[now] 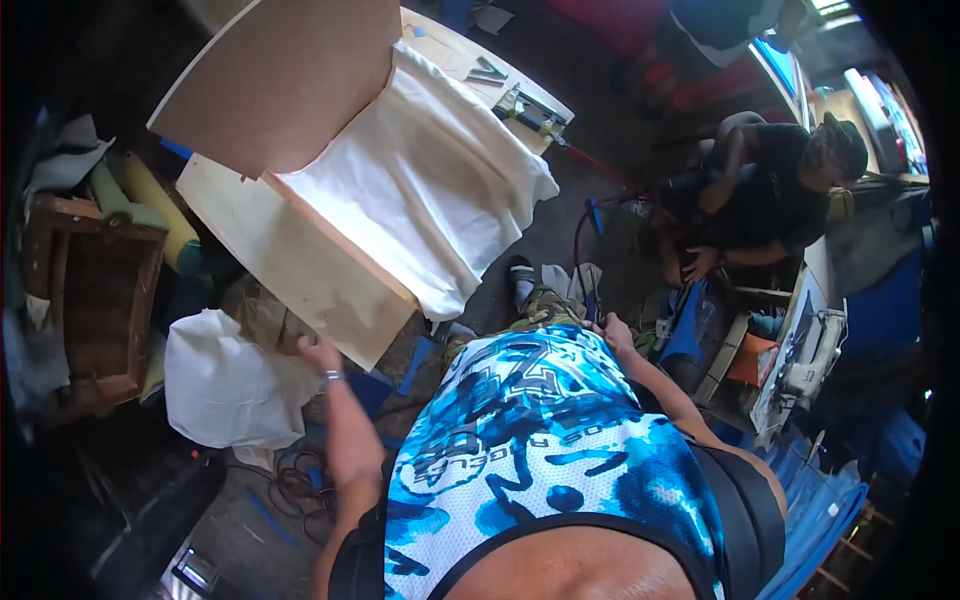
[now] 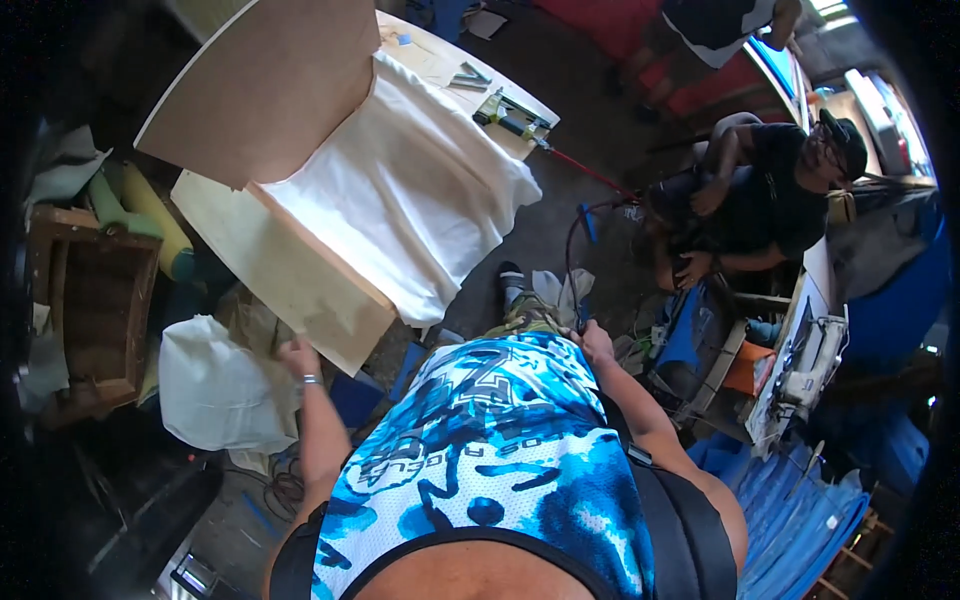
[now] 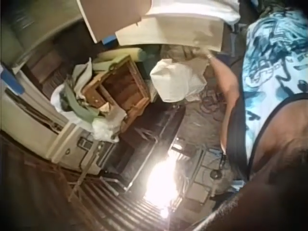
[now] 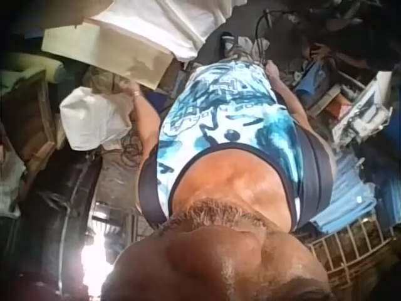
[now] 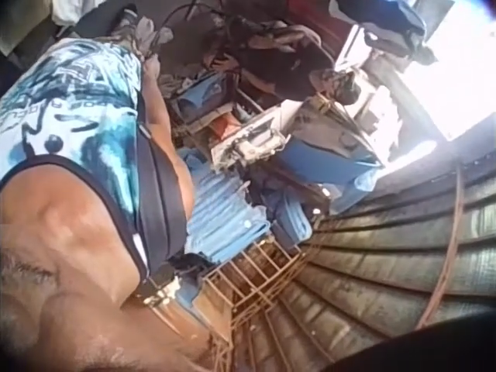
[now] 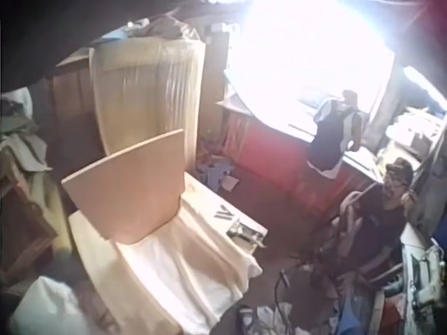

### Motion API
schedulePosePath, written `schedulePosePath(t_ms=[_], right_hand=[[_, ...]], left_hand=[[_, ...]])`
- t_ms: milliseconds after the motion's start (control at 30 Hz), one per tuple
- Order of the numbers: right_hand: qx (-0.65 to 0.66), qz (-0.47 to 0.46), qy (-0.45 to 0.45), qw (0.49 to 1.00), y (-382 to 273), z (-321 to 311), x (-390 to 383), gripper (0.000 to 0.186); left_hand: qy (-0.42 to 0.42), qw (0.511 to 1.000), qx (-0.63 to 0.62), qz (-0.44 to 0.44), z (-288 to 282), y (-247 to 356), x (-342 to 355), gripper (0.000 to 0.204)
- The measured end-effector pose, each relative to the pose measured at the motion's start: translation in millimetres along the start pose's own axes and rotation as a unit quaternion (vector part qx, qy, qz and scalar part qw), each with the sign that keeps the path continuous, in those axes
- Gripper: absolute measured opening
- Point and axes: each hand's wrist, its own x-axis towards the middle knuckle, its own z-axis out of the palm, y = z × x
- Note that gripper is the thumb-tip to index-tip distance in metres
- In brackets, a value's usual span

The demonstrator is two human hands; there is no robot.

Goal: Attaching fabric to a wooden furniture frame using a pneumatic staple gun.

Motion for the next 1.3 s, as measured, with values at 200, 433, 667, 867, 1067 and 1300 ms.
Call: schedulePosePath(t_ms=[200,433,667,867,1067,1300], right_hand=[[0.058,-0.105,0.119,0.986,-21,-47,64,0.054],[-0.012,-0.291,0.145,0.945,-231,-166,176,0.040],[-0.127,-0.420,0.141,0.888,-346,-146,317,0.027],[-0.117,-0.452,0.108,0.878,-415,-116,361,0.043],[-0.143,-0.577,0.127,0.794,-445,-82,404,0.036],[-0.226,-0.529,0.055,0.816,-455,-62,420,0.027]], left_hand=[[-0.273,0.961,-0.040,0.026,93,85,-162,0.058],[-0.241,0.970,0.029,-0.035,74,103,-154,0.054],[-0.119,0.969,-0.011,-0.218,41,71,-170,0.045],[-0.066,0.944,-0.030,-0.322,62,85,-198,0.047],[0.052,0.959,0.053,-0.275,84,79,-206,0.041],[0.119,0.947,0.049,-0.296,92,38,-218,0.040]])
